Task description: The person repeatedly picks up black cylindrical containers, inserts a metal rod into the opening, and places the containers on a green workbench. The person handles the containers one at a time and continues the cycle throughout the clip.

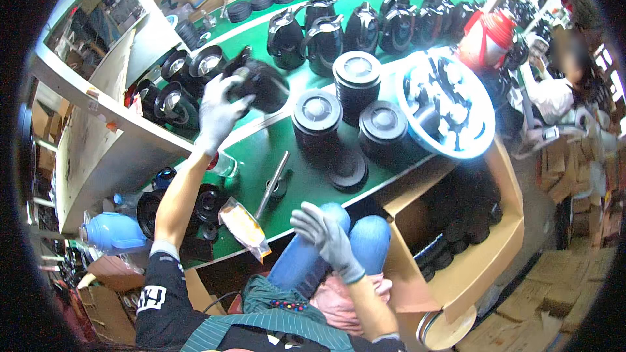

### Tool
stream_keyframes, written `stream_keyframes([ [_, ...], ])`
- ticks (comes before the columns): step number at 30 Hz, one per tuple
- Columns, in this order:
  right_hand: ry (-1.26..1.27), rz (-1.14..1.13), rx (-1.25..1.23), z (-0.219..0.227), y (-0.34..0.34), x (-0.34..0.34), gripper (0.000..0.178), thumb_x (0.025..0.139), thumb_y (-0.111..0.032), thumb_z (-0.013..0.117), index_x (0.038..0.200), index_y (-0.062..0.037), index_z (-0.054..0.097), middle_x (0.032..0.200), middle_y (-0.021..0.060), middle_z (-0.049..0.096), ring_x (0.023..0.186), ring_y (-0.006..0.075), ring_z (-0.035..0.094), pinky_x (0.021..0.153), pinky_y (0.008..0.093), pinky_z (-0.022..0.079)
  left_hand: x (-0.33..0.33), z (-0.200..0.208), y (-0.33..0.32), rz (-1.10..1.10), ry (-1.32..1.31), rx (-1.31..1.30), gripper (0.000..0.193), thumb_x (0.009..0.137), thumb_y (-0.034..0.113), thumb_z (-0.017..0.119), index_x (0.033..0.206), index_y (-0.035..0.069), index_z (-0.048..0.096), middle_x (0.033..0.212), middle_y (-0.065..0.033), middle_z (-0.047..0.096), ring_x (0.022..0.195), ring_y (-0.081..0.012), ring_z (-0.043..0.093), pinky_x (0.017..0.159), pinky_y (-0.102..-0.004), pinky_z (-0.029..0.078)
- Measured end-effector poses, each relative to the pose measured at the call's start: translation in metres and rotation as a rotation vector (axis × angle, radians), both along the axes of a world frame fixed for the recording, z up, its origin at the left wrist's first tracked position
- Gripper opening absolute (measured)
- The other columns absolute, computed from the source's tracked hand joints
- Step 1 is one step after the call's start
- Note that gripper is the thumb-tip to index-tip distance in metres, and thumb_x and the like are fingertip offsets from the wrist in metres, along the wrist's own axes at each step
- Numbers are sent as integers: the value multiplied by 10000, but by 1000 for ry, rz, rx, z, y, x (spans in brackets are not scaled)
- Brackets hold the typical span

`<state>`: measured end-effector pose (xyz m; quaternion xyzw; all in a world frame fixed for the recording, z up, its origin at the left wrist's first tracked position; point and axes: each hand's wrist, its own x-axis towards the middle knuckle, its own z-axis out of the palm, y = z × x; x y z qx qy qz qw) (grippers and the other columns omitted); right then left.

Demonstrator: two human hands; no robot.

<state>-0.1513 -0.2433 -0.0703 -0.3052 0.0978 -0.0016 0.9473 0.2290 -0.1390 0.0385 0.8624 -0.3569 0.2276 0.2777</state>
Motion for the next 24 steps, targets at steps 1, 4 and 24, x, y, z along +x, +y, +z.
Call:
stream_keyframes([
  [1,-12,-27,-12,-1,3,-6,749,1165,-539,243,1664,15,310,1637,250,466,1521,390,465,1291,539,323,21,-13,-23,26,69,35,574,819,395,897,1299,130,727,1418,-239,614,1330,-417,592,1131,-469,481],
  [4,-54,-43,-183,-2,9,-8,695,1176,-469,272,1632,51,350,1596,277,503,1477,404,518,1277,545,365,61,-27,-80,-59,178,65,643,809,437,885,1353,145,708,1400,-209,640,1288,-415,615,1125,-475,485],
  [24,-109,-69,-226,9,9,-7,591,1189,-343,380,1613,68,384,1531,232,569,1415,345,583,1233,478,429,74,-8,67,101,-135,128,370,828,110,818,1187,92,728,1153,-118,689,1125,-337,647,975,-451,531],
])
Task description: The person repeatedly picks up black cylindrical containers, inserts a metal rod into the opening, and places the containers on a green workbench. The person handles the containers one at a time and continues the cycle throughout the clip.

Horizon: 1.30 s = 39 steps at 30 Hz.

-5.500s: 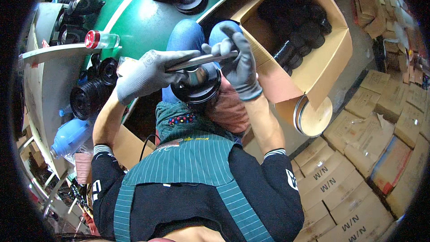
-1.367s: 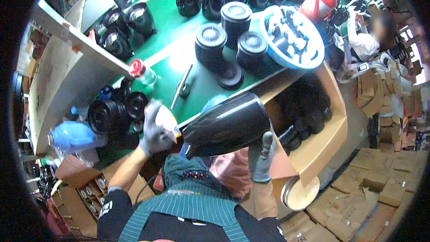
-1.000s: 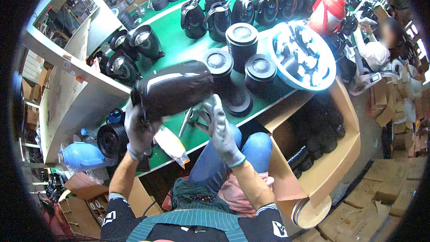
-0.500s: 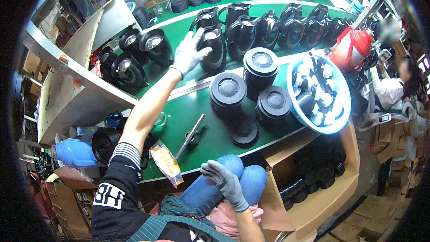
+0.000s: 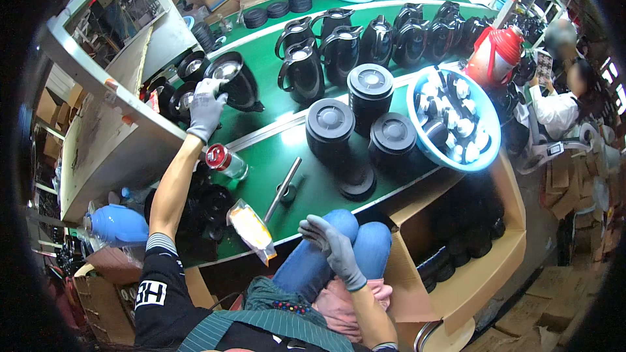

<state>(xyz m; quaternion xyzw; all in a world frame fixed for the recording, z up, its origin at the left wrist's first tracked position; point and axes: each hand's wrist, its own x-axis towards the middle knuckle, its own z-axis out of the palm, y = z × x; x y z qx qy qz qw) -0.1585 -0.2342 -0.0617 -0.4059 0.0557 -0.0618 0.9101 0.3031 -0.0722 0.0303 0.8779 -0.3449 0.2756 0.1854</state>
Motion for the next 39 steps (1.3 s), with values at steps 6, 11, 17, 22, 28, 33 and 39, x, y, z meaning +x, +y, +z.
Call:
stream_keyframes([
  [6,-75,-224,-831,68,-21,24,550,1040,-234,681,1519,11,569,1474,196,642,1356,280,626,1164,399,461,-141,121,34,-512,174,-1,283,801,41,831,1066,89,744,1058,-113,712,1043,-323,691,893,-421,563],
  [11,-459,-386,-1569,172,-38,41,813,784,-133,906,1524,-117,571,1590,186,529,1481,406,499,1208,506,431,-220,158,63,-820,463,207,333,783,-3,849,1083,102,750,1092,-80,713,1045,-282,702,907,-418,570],
  [17,-479,-13,-1291,150,-15,-23,528,707,-66,941,1097,-83,586,1418,165,654,1317,364,655,1089,458,534,-279,134,79,-1022,722,67,439,800,-10,839,1223,67,757,1231,-117,727,1180,-283,703,1006,-401,559],
  [22,-59,-329,-966,108,17,-95,459,727,58,938,1096,-6,672,1521,185,638,1338,226,657,1085,361,560,-303,36,131,-654,694,-13,708,827,-9,809,1502,55,604,1445,-190,656,1341,-351,649,1144,-418,502],
  [28,100,-465,-546,117,36,-94,408,744,66,930,1082,25,705,1547,242,594,1397,277,605,1161,395,496,-346,-15,120,-488,1019,-363,528,974,183,758,1438,-32,625,1340,-193,722,1198,-263,713,1071,-372,530],
  [33,17,-361,-897,127,41,-66,385,811,-37,909,1145,15,723,1454,181,679,1215,213,711,985,350,584,-312,-46,103,-425,922,-214,526,942,105,765,1433,-24,626,1332,-125,720,1191,-235,702,1077,-360,518],
  [39,185,-269,-959,76,-40,11,262,1040,-272,655,1097,-62,800,997,105,779,900,184,742,847,325,575,-305,-62,98,-368,963,-256,501,937,104,763,1406,-22,639,1307,-123,726,1175,-231,705,1063,-358,523],
])
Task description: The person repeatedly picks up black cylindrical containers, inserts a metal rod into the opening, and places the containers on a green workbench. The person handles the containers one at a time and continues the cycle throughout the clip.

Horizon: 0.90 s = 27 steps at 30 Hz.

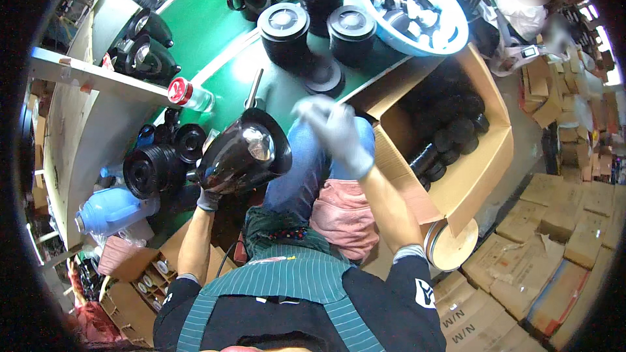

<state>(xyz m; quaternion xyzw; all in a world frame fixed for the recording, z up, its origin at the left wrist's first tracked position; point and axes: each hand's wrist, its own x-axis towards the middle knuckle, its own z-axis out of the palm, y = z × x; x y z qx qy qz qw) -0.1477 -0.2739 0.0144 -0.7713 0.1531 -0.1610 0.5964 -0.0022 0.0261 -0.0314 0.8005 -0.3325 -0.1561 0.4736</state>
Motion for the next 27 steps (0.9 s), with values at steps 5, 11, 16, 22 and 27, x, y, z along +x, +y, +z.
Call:
stream_keyframes([
  [5,828,-160,-978,-100,-51,84,977,862,-648,784,1674,-270,393,1676,297,333,1430,495,466,1074,642,496,-1,-9,-13,-23,26,-11,480,933,103,762,1384,-21,651,1287,-121,731,1161,-228,707,1051,-355,526],
  [11,799,-201,-897,-125,-59,102,924,802,-579,864,1619,-368,487,1644,318,352,1381,462,507,1094,569,509,-3,-15,-10,-15,59,-17,456,928,102,760,1357,-19,664,1262,-119,736,1145,-224,710,1037,-353,530],
  [16,627,-262,-790,-112,-65,84,802,779,-570,870,1495,-281,656,1415,302,535,1266,456,557,1073,534,500,-6,-18,-14,-56,90,-45,435,924,101,759,1334,-17,675,1242,-118,741,1131,-220,713,1025,-350,534],
  [22,-37,114,-199,-17,-6,-3,807,753,-346,940,1496,-194,663,1491,210,573,1319,364,599,1145,444,472,-12,-22,-8,-151,244,-114,411,919,100,757,1308,-16,689,1217,-115,747,1115,-216,715,1011,-348,538],
  [27,-120,217,-110,5,22,-56,930,646,-246,977,1513,-153,655,1633,208,479,1512,390,424,1270,491,320,-18,-25,-7,-350,659,-248,391,915,99,755,1285,-14,700,1197,-114,752,1101,-213,718,999,-346,542],
])
